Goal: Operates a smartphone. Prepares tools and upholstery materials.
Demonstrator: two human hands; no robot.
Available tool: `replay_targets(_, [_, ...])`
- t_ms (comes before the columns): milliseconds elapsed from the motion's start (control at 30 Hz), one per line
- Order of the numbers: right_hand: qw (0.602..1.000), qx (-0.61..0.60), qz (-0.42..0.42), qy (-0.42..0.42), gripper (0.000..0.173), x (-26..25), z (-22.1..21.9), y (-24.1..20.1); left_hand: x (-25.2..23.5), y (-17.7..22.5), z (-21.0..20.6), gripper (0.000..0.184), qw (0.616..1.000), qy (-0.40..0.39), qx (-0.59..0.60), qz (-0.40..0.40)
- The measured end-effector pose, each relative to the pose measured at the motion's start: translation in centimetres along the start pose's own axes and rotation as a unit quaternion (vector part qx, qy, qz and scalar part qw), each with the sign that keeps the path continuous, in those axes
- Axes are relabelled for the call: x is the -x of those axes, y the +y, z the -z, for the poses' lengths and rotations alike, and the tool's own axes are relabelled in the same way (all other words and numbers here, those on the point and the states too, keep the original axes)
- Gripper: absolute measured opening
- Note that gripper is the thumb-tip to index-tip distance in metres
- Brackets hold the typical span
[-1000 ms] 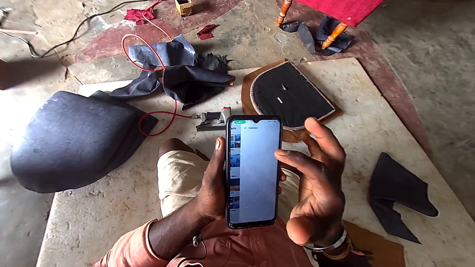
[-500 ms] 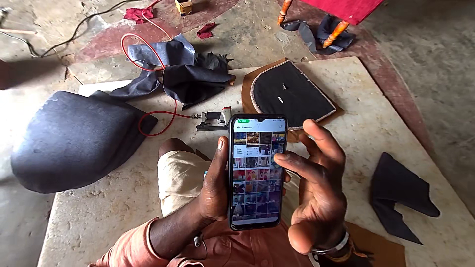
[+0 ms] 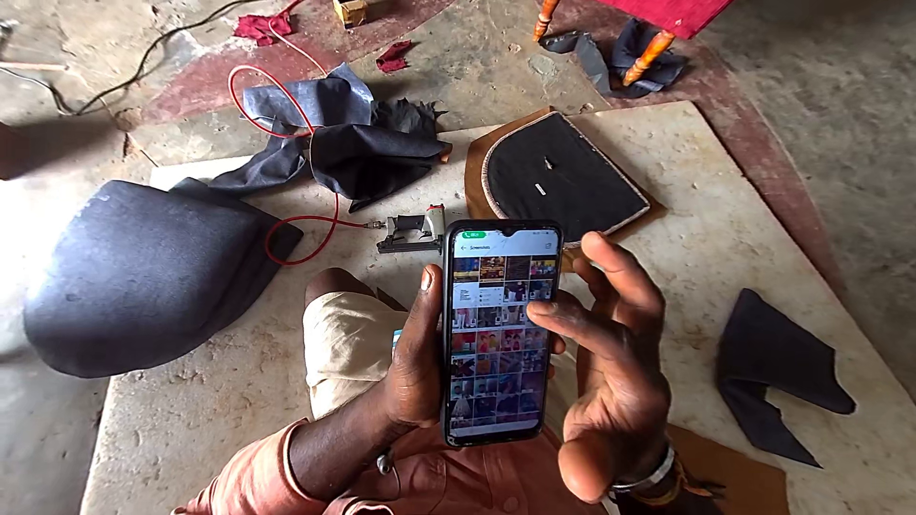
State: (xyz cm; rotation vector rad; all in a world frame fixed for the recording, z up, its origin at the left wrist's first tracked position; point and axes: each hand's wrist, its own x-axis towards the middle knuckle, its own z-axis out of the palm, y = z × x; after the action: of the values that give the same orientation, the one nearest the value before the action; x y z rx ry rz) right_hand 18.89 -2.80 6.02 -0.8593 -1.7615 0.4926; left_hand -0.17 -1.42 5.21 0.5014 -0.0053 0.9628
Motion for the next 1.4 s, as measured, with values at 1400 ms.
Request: replay_targets(1400, [0.998,0.027,-0.025,0.044,0.070,0.0,1.9,0.2,-2.2,-0.8,0.6,0.068,0.996,-0.019,0.049,0.066])
